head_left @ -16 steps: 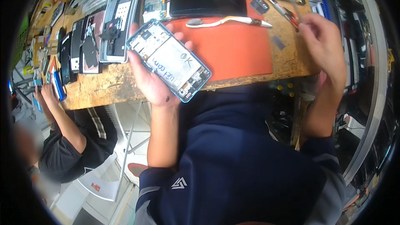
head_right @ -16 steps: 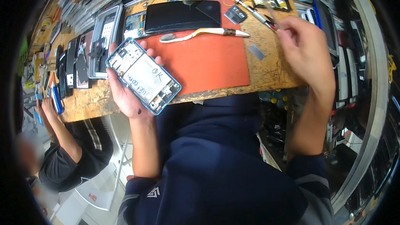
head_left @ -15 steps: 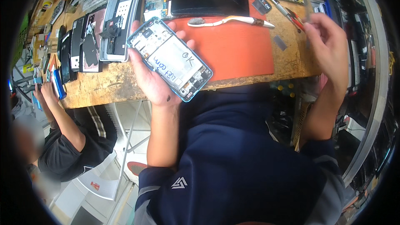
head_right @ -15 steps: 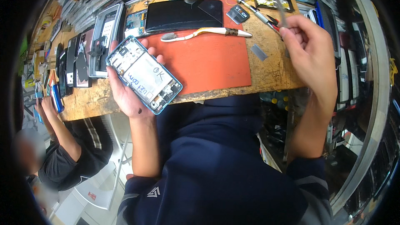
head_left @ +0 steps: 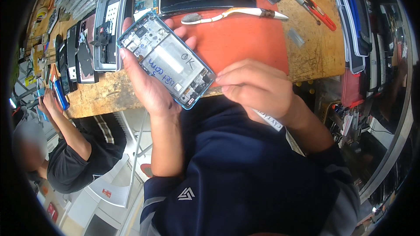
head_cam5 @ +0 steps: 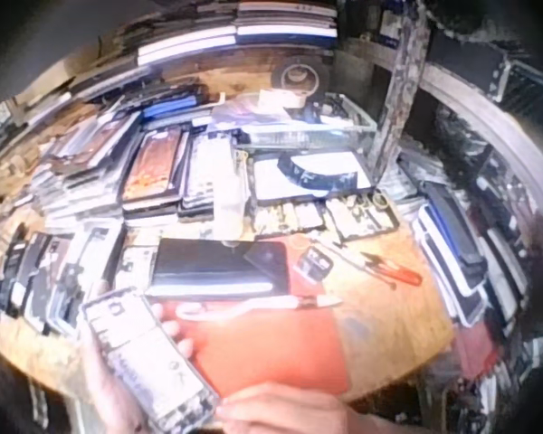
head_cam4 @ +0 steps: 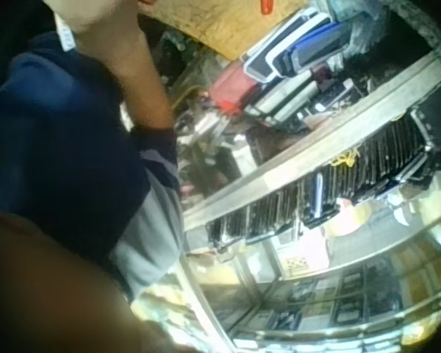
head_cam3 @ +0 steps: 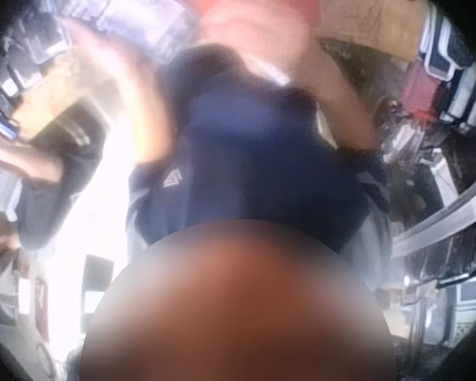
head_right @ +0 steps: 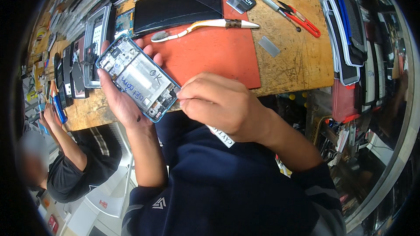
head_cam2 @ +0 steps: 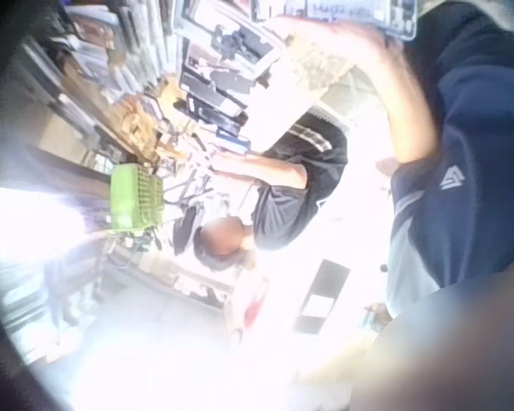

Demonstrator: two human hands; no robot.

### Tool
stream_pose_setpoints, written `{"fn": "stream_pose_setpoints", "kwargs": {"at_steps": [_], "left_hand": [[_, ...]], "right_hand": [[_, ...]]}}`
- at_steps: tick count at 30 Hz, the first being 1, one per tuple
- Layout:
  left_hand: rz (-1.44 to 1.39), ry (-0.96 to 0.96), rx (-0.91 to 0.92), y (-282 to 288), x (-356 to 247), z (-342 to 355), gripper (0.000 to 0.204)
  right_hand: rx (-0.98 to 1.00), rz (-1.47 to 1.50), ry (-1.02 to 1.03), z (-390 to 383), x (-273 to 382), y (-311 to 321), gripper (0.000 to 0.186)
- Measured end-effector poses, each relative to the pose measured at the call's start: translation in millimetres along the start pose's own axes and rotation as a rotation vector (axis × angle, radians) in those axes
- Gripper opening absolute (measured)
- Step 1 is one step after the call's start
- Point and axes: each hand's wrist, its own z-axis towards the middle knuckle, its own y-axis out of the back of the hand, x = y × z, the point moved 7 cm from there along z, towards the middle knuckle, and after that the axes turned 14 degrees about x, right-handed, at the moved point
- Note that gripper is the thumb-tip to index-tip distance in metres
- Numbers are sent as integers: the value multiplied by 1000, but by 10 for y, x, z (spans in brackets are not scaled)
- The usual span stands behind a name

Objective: The person removes a protective film from a phone back cover, then handles a disassembled phone. They apply liquid from a small bottle along the phone's edge, press the edges together, and use a plastic pry tool to separate the screen from the frame. The person continues to pry and separate the screen, then applies more liquid along the seam and presses the edges again.

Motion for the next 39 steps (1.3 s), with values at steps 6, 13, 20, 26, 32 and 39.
{"fn": "stream_pose_setpoints", "kwargs": {"at_steps": [6,13,20,26,32,39], "left_hand": [[-37,-21,15,-8,-5,-10,65],[27,-9,-27,2,-11,-2,73],[51,-4,-10,-1,-19,12,72],[37,1,1,-12,-17,24,70],[-8,4,25,-27,6,36,70],[36,-2,33,-32,9,44,70]], "right_hand": [[17,-39,36,13,-10,-110,12],[-59,-100,22,-20,36,-168,12],[87,-99,10,53,108,-103,14],[200,73,-3,182,-93,13,15],[273,172,41,230,-210,50,17],[298,148,30,281,-247,128,22]]}}
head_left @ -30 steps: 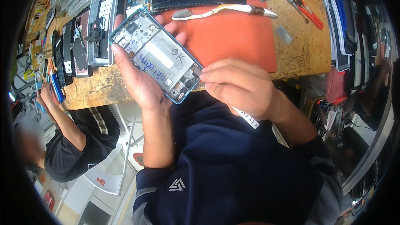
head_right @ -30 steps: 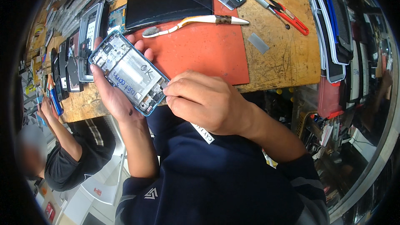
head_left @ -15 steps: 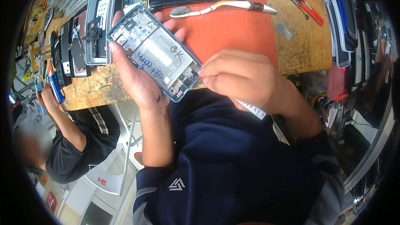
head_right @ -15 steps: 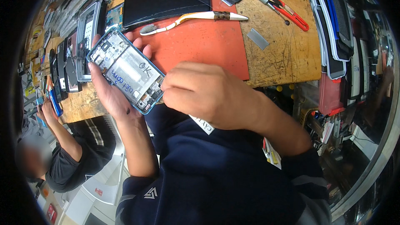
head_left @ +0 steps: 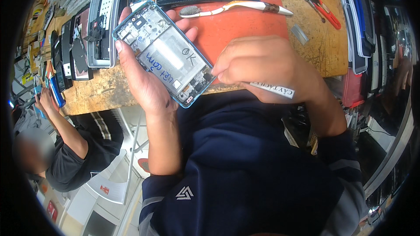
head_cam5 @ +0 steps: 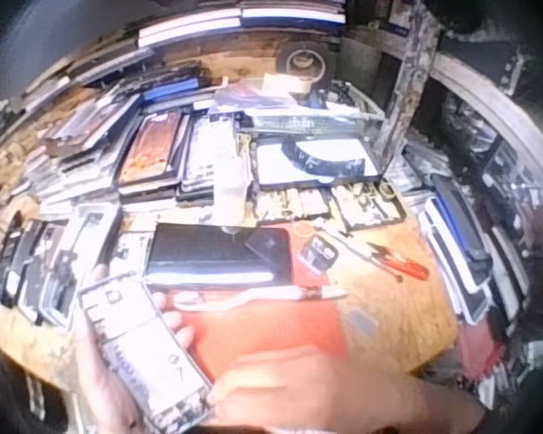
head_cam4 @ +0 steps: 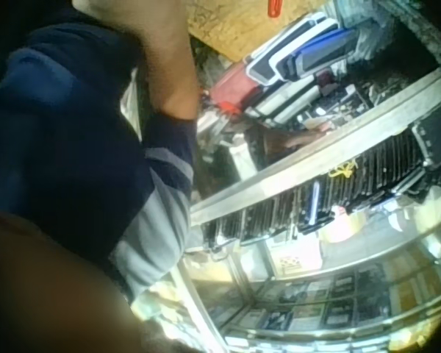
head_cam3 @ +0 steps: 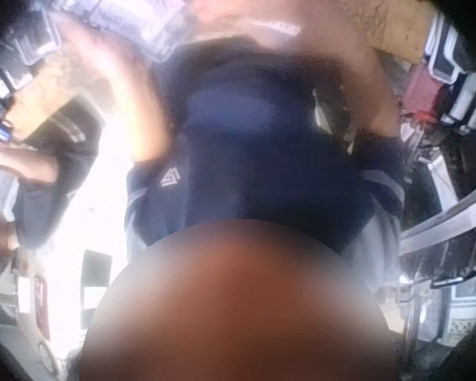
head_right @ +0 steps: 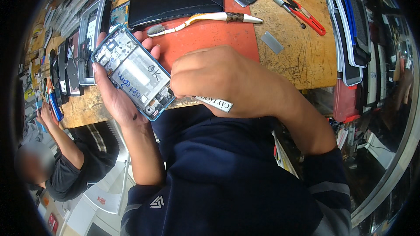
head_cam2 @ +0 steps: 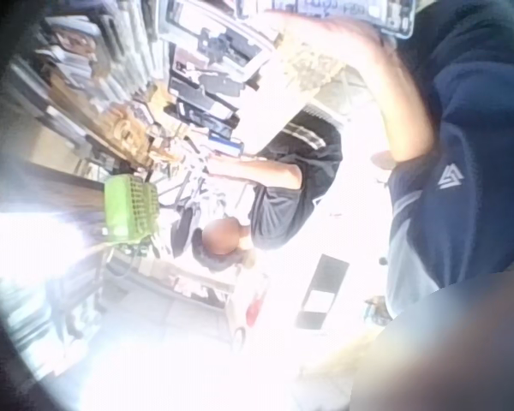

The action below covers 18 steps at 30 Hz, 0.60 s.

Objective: The person removes a protective film from a phone back cover, then handles a disassembled phone. They apply liquid from a small bottle along the phone's edge, press the edges together, and use a plastic pry tool to separate the screen from the frame. The person continues to pry and separate the screen, then applies more liquid along the seam and presses the edges again.

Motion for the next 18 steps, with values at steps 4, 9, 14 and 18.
{"fn": "stream_pose_setpoints", "kwargs": {"at_steps": [4,9,14,18], "left_hand": [[-30,-2,-14,-1,4,-2,70],[19,-4,-15,-14,-13,-13,70],[9,-14,-25,-4,-13,-10,69],[27,-7,-33,-3,-20,-14,68]], "right_hand": [[0,19,12,7,-13,40,21],[-37,13,18,-53,-38,-12,19],[-181,-59,26,-151,5,-183,21],[-178,-196,74,-206,139,-279,13]]}}
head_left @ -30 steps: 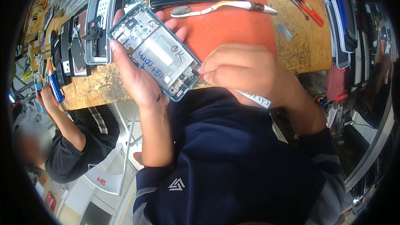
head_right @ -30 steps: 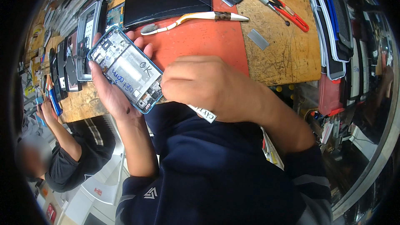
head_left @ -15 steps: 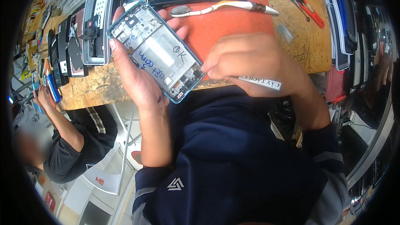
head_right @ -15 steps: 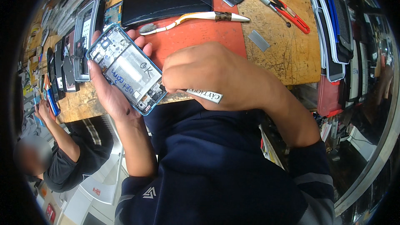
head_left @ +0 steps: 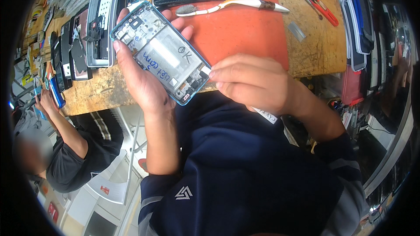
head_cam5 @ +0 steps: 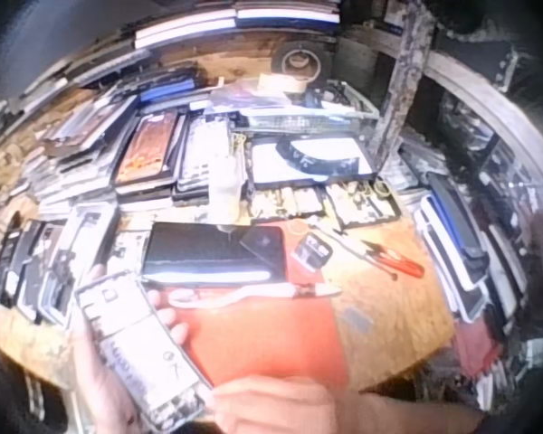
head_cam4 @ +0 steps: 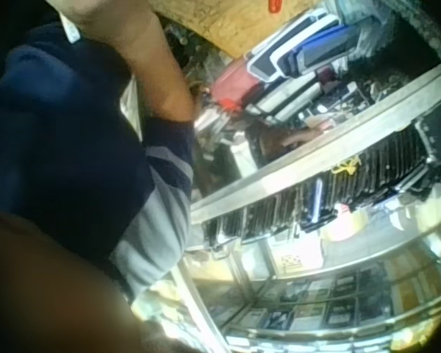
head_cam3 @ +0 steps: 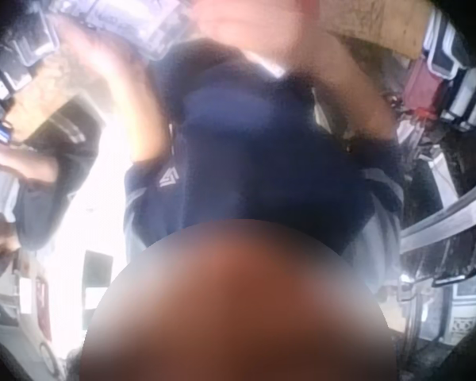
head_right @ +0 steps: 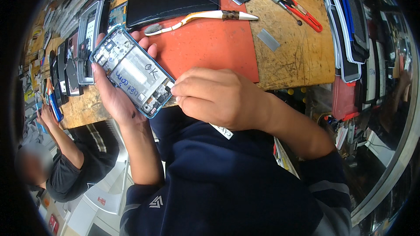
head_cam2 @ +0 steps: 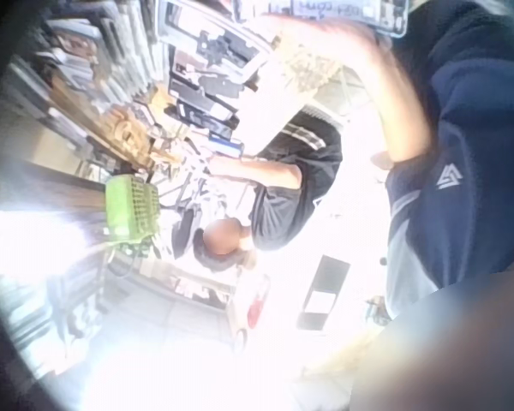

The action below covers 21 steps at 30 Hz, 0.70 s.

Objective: The person removes a protective film from a phone back cover, then handles a disassembled phone. They apply liquid from a small bottle along the phone's edge, press the edges together, and use a plastic pry tool to separate the screen from the frame. The person continues to pry and separate the screen, then applies more liquid along the seam and presses the edges again.

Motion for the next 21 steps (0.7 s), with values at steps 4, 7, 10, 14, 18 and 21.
{"fn": "stream_pose_setpoints", "kwargs": {"at_steps": [4,7,10,14,18,21], "left_hand": [[1,6,6,-5,1,0,67],[-5,3,10,6,5,0,67],[-64,-5,21,23,20,-8,68],[-142,-18,54,43,37,-10,69],[-274,-53,117,41,43,-6,69],[-330,-62,142,49,38,-10,69]], "right_hand": [[17,-76,-28,-12,78,-20,13],[-103,-37,-58,-11,60,-26,11],[-168,-29,-100,-33,50,-60,11],[-233,12,-199,-69,49,-77,19],[-306,36,-242,-63,67,-87,23],[-342,48,-247,-46,47,-86,23]]}}
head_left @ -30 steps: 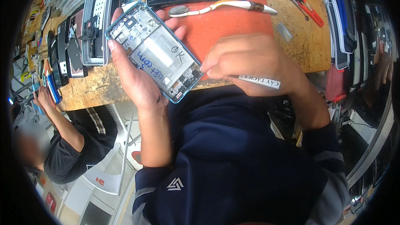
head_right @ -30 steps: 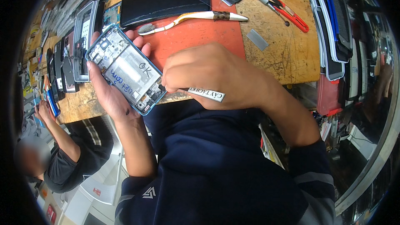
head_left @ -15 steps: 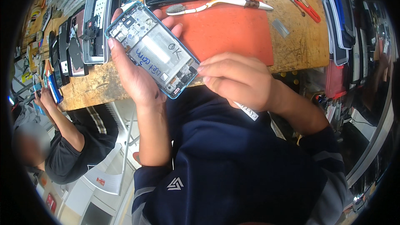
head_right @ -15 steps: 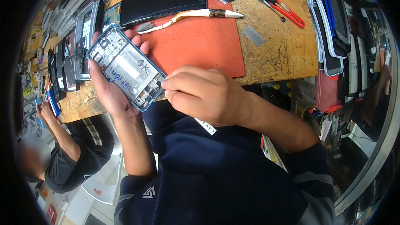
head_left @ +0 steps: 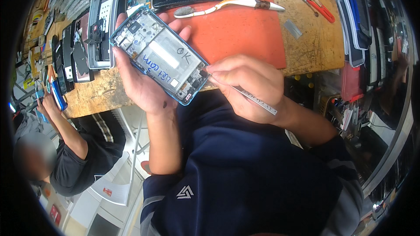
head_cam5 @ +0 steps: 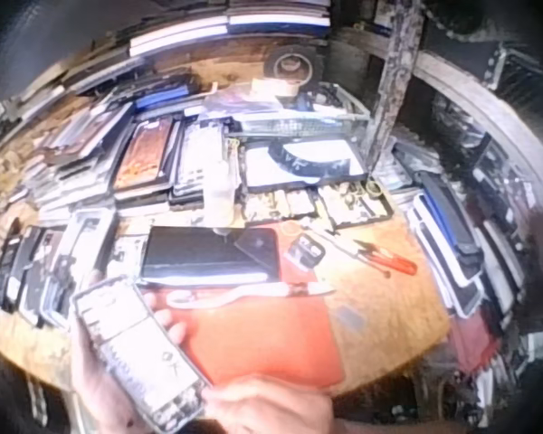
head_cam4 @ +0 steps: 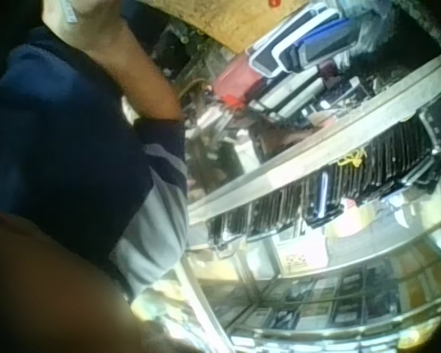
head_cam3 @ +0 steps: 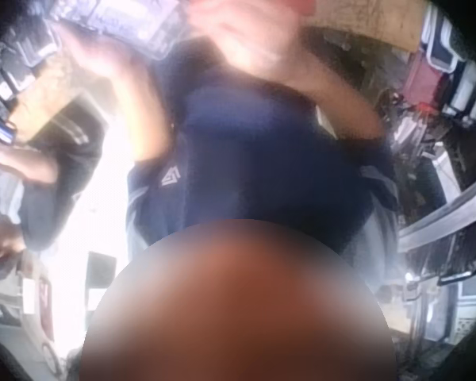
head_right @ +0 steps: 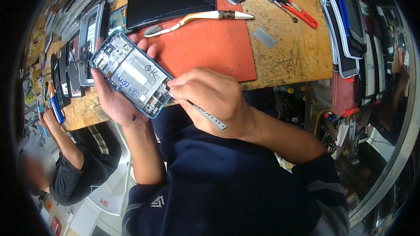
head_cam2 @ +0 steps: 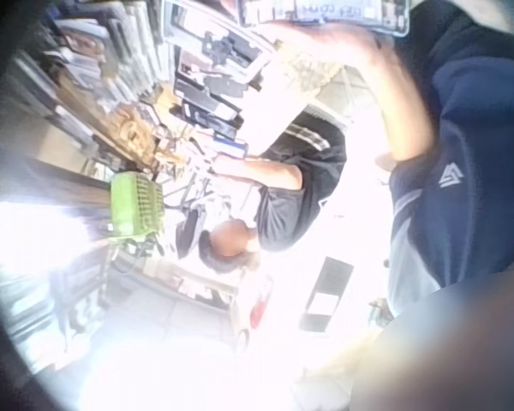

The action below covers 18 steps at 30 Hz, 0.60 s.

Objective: The person removes a protective film from a phone back cover, then handles a disassembled phone. They apply liquid from a small bottle along the phone's edge, press the edges together, and use a plastic pry tool to separate the screen from the frame. The person continues to pry and separate the screen, then applies more liquid along the seam and presses the edges again.

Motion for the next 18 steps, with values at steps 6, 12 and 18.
{"fn": "stream_pose_setpoints", "kwargs": {"at_steps": [6,12,18], "left_hand": [[-13,13,-3,-21,-1,-7,68],[-155,64,-73,-42,-8,-5,62],[-7,83,-97,-121,-48,127,65]], "right_hand": [[-67,-30,-172,103,-80,361,14],[57,-382,-767,220,-348,1253,20],[116,-545,-306,448,-88,843,42]]}}
